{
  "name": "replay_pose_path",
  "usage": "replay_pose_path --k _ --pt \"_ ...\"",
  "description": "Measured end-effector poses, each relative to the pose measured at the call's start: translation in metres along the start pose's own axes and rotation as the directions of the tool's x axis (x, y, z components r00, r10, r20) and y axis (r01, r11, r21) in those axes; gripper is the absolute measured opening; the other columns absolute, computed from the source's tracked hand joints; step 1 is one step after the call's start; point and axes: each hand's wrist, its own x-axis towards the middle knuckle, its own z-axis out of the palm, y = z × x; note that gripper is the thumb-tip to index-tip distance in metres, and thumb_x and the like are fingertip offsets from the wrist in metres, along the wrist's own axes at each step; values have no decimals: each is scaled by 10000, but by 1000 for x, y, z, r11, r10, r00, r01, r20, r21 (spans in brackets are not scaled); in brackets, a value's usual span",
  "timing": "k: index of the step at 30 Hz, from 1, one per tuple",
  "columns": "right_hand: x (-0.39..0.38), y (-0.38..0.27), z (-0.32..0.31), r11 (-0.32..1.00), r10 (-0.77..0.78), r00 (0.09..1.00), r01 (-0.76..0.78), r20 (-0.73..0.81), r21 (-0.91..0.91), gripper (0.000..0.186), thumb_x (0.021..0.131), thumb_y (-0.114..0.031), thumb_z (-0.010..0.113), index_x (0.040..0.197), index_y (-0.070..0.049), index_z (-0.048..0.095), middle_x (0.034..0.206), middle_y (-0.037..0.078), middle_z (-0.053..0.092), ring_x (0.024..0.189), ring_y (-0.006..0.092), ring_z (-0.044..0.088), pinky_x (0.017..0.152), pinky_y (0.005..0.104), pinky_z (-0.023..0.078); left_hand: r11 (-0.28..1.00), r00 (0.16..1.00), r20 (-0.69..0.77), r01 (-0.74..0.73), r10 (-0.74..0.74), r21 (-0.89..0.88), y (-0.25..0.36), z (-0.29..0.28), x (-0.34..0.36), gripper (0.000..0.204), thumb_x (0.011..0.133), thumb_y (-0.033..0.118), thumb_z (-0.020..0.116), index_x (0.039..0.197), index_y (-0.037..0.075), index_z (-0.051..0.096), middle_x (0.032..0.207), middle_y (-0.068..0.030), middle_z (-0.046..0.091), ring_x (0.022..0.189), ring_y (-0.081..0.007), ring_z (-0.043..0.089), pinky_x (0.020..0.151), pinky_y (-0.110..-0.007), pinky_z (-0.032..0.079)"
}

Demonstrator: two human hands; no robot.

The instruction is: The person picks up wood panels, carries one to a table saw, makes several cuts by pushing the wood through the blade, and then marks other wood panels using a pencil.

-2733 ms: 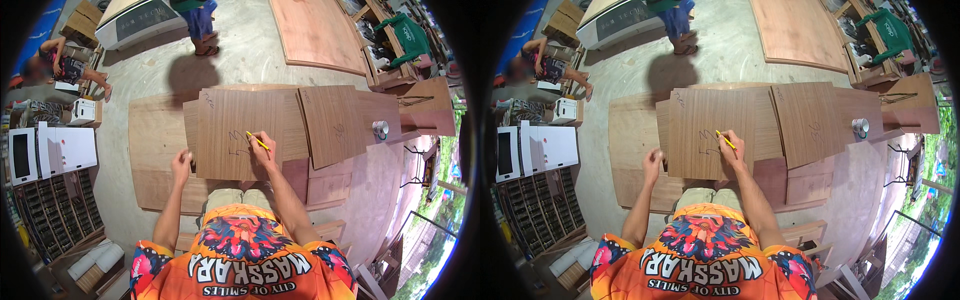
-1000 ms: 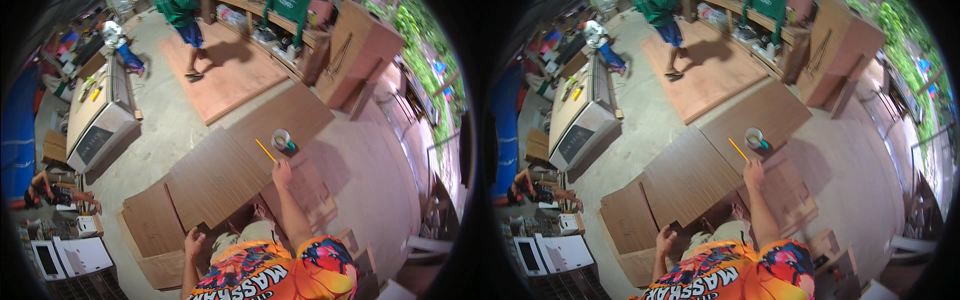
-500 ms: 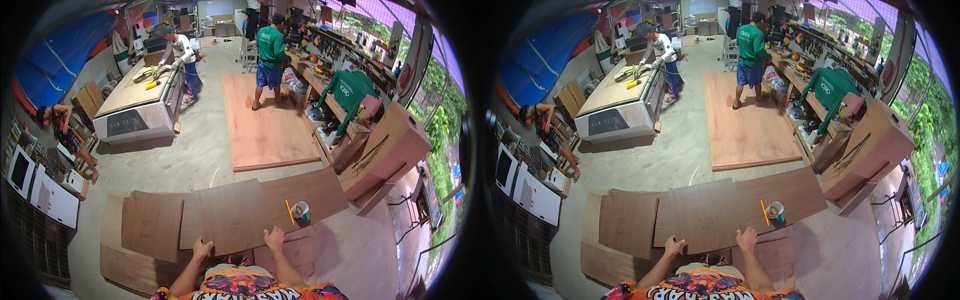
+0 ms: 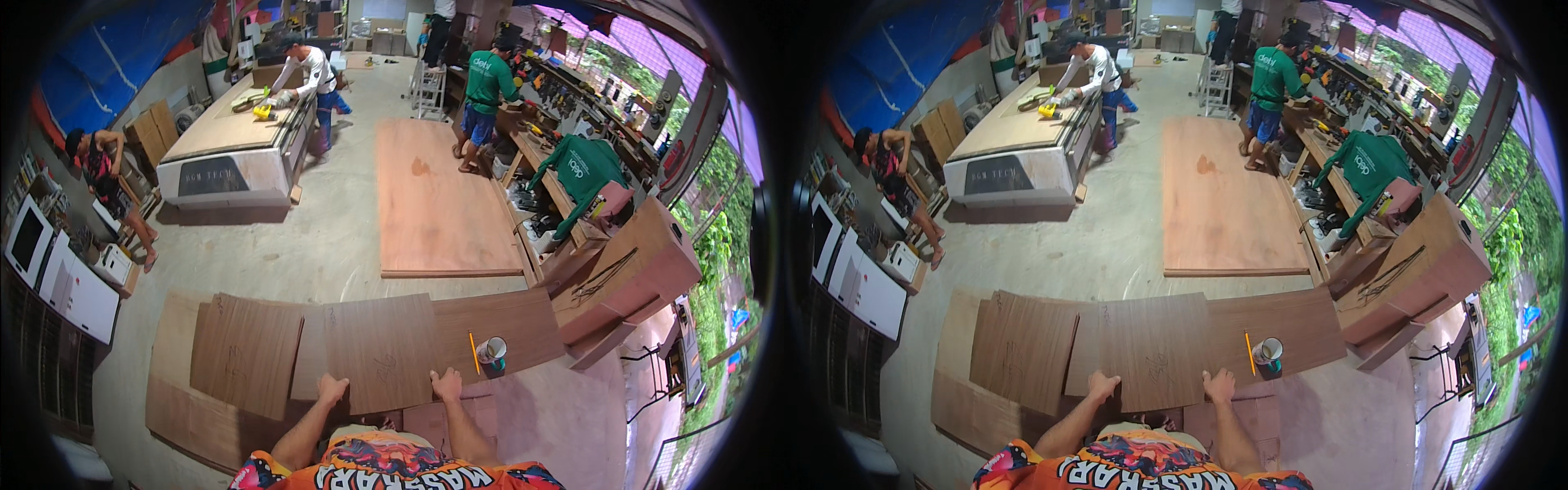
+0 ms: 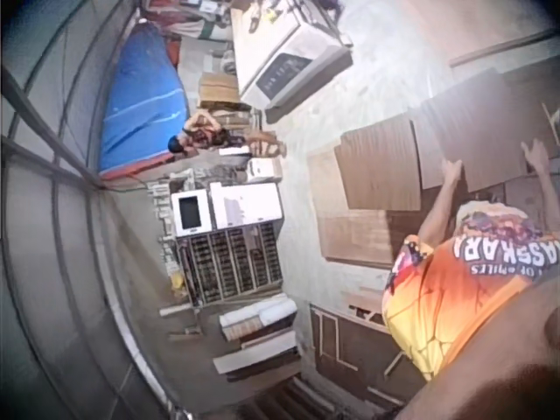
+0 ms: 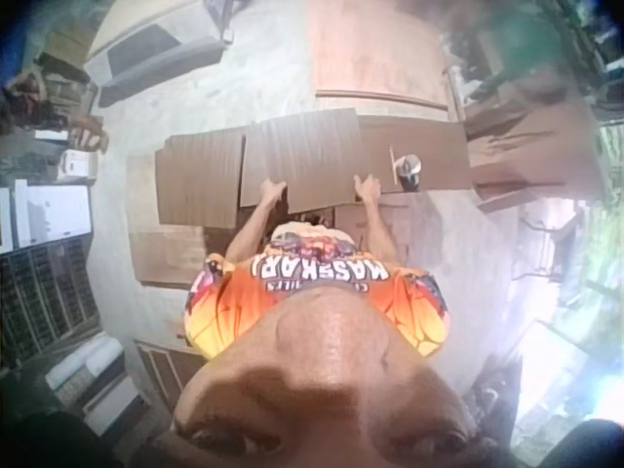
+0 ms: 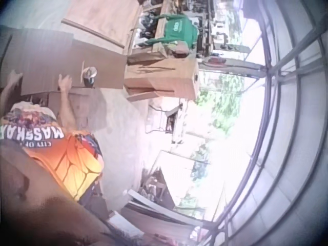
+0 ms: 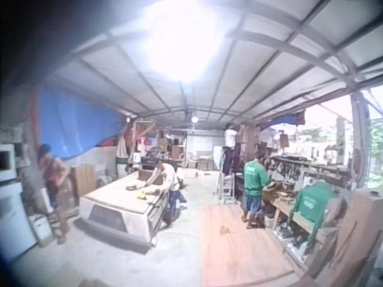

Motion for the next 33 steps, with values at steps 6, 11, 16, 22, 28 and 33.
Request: replay_pose_path --k 6,11,16,22,28,33 --pt "-8 6 -1 998 -31 990 39 -136 53 646 886 -504 728 1208 43 605 1231 303 621 1204 444 574 1036 522 465 997 996 71 52 -49 -52 -32 25 23 581 776 327 792 1130 -122 683 1113 -320 705 1088 -438 679 966 -496 541" --pt "-23 20 7 968 250 953 -240 -173 75 715 899 -582 695 1281 10 570 1243 274 599 1202 439 551 1032 520 457 1000 999 48 18 -18 4 -29 23 18 619 779 351 789 1207 -78 660 1235 -334 653 1231 -459 595 1059 -498 491" --pt "-30 38 12 955 231 971 -213 -66 208 731 889 -637 697 1207 1 538 1139 278 631 1081 420 610 968 495 489 997 996 54 78 -77 -4 -20 12 7 687 782 366 808 1283 -60 609 1303 -312 610 1248 -457 581 1063 -506 486" --pt "-6 65 16 829 244 953 -302 180 472 742 853 -663 737 1118 -25 467 1090 242 625 946 325 636 792 439 539 996 994 55 93 -93 7 -17 15 10 752 793 391 825 1344 -48 560 1368 -298 552 1294 -446 546 1076 -511 468" --pt "0 66 21 830 223 957 -287 186 479 738 858 -632 756 1135 -46 404 1032 191 593 791 273 626 565 405 577 996 996 32 84 -83 -7 -26 22 15 788 801 401 831 1369 -52 526 1388 -293 534 1315 -434 528 1091 -508 450" --pt "-9 51 3 805 253 931 -352 262 477 742 860 -633 755 1145 -40 412 1009 188 594 757 271 622 535 397 543 997 997 8 73 -73 -13 -34 28 15 767 799 392 833 1347 -63 549 1383 -296 542 1304 -443 534 1091 -512 451"
